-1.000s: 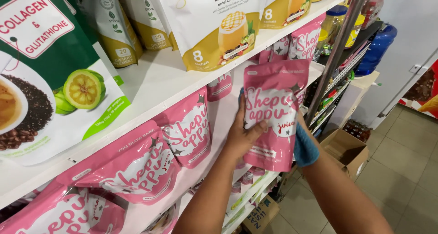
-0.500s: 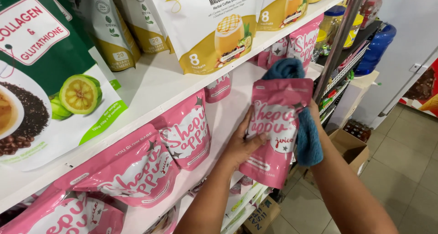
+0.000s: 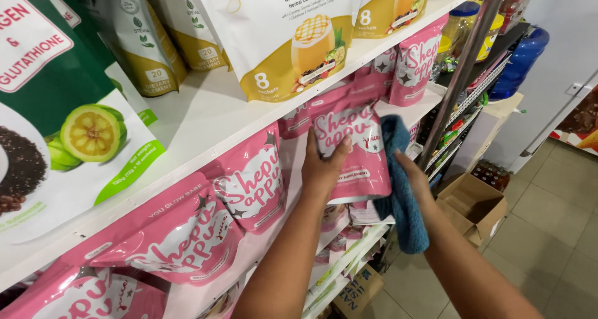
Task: The person uses a blue cloth to wipe the front of pink product packages on a white shelf. They repeatedly pick up individual packages, wipe them, and place them back on the shelf, moving from right to left across the row.
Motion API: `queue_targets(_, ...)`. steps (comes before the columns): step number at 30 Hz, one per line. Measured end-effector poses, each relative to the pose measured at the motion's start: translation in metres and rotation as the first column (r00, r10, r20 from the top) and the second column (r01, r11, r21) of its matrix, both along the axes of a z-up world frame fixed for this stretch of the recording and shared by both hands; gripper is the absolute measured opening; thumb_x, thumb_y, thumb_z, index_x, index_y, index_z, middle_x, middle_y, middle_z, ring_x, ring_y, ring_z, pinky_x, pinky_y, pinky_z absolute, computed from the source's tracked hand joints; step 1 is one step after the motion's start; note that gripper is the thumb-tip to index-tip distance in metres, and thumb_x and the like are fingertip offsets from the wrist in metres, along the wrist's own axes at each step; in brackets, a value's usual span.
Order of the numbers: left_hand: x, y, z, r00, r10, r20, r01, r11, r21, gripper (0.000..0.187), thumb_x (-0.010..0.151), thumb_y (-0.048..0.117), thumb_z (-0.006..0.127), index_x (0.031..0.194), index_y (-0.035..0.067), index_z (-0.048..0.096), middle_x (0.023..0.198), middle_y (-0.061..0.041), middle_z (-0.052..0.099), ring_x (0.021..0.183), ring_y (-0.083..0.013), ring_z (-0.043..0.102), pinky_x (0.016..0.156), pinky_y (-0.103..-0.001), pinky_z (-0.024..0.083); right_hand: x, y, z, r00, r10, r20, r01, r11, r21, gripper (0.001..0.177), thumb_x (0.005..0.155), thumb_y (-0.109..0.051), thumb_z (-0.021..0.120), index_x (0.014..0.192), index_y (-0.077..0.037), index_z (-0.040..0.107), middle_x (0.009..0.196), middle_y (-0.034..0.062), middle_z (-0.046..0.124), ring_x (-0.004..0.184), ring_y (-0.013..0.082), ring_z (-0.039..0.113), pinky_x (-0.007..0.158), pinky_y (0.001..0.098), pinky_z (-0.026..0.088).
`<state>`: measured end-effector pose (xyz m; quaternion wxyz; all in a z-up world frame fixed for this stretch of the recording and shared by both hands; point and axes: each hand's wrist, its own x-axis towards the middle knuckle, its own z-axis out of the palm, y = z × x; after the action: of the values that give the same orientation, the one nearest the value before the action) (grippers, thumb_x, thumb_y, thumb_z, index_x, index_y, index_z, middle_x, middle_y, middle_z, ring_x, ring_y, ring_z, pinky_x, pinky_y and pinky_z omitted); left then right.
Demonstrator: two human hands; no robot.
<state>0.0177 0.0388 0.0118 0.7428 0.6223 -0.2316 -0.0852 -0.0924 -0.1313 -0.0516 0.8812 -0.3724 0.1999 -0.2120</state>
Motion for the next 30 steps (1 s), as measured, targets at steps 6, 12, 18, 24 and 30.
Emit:
queue_targets(6,-0.005,-0.007,-0.002,0.963,0.105,-0.249,-0.031,0.958,0.285,0.116,0.067,0.06,0.086,0.139,-0.015,0.034,0.124,-0.022,0.068,0.109,-0.022,0.069,0.09,-0.033,0.056,-0.005,-0.018,0.03,0.997,-0.041,0.06,0.053,0.975,-0.216,0.046,0.105,-0.039,0.064,0.138,-0.009,0.059,0.11,0.0079,0.066,0.088,0.0212,0.062,0.082,0.0377,0.05)
queue_targets(12,0.002,-0.036,-0.003,0.924,0.038,-0.381,0.007,0.993,0.115,0.077,0.071,0.058,0.084,0.11,-0.007,0.07,0.103,-0.017,0.076,0.091,-0.0213,0.073,0.078,-0.035,0.059,-0.003,-0.012,0.008,0.995,-0.077,0.067,0.08,0.996,-0.036,0.048,0.1,-0.04,0.061,0.132,-0.005,0.062,0.118,0.0119,0.072,0.098,0.0241,0.069,0.092,0.0364,0.055)
queue_targets(18,0.011,-0.081,0.007,0.962,0.14,-0.234,-0.145,0.989,-0.006,0.068,0.07,0.056,0.083,0.1,-0.004,0.077,0.096,-0.012,0.079,0.086,-0.0187,0.073,0.077,-0.035,0.058,-0.021,0.018,-0.024,0.954,-0.226,0.198,0.195,0.967,0.166,0.051,0.101,-0.051,0.061,0.121,-0.004,0.063,0.104,0.0147,0.07,0.088,0.0307,0.068,0.082,0.0447,0.058)
queue_targets(24,0.001,-0.104,0.02,0.917,0.399,0.014,-0.382,0.866,0.324,0.101,0.059,0.067,0.086,0.126,-0.001,0.051,0.111,-0.017,0.073,0.1,-0.0321,0.072,0.088,-0.043,0.056,-0.017,0.036,0.01,0.959,-0.243,-0.143,0.266,0.949,0.171,0.042,0.099,-0.044,0.057,0.111,-0.005,0.066,0.097,0.0132,0.073,0.082,0.0294,0.069,0.074,0.0432,0.058)
queue_targets(30,0.013,-0.104,0.019,0.9,0.384,0.208,-0.43,0.861,0.272,0.104,0.06,0.061,0.086,0.135,0.004,0.042,0.115,-0.018,0.072,0.103,-0.0354,0.071,0.089,-0.045,0.055,0.012,-0.02,-0.029,0.991,-0.005,0.133,-0.03,0.964,0.263,0.035,0.104,-0.034,0.05,0.093,-0.003,0.064,0.078,0.011,0.071,0.063,0.0279,0.067,0.064,0.0396,0.059)
